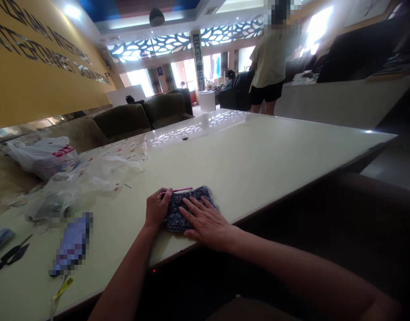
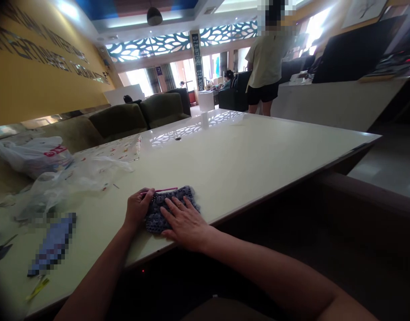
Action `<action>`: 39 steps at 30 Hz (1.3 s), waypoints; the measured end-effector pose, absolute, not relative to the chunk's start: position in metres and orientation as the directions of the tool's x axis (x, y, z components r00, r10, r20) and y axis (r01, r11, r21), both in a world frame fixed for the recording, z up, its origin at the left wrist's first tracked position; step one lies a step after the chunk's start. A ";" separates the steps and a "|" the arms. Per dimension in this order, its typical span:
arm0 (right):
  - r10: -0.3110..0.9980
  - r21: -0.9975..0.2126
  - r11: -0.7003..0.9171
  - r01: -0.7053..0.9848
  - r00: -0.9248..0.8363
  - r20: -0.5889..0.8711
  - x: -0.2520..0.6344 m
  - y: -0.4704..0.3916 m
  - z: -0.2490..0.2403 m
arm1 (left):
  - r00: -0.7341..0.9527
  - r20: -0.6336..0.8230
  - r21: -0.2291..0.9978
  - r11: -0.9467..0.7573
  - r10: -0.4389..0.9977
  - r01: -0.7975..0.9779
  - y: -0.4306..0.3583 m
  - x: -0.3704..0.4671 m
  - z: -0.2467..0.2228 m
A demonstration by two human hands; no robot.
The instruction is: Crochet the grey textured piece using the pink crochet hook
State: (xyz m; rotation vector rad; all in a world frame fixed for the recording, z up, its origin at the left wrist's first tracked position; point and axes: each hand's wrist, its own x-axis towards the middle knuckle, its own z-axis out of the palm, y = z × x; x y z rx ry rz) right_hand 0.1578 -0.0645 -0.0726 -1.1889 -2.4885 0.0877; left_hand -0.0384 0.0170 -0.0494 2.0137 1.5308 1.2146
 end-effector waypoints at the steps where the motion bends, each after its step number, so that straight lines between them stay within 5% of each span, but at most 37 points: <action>1: 0.781 -0.227 0.616 0.755 -0.547 0.301 0.157 -0.065 -0.073 | 0.033 0.409 0.716 -0.343 0.912 0.608 0.017 -0.038 -0.052; 15: 0.914 -0.462 0.404 0.790 -0.370 0.167 0.161 -0.056 -0.058 | -0.010 0.337 0.853 -0.301 0.941 0.426 0.017 -0.031 -0.059; 19: 0.888 -0.647 0.458 0.610 -0.347 0.302 0.174 -0.043 -0.057 | -0.049 0.362 0.888 -0.328 0.931 0.321 0.012 -0.027 -0.051; 26: 0.850 -0.717 0.514 0.470 -0.172 0.497 0.180 -0.021 -0.033 | 0.034 0.378 0.913 -0.378 0.925 0.155 -0.006 -0.025 -0.024; 32: 0.741 -0.828 0.559 -0.041 -0.422 0.522 0.166 -0.009 0.005 | 0.158 0.370 0.913 -0.390 0.915 0.122 -0.003 -0.034 0.004; 39: 0.714 -0.763 0.645 -0.045 -0.319 0.623 0.141 0.011 0.020 | 0.219 0.417 0.875 -0.455 0.882 0.165 0.019 -0.035 0.030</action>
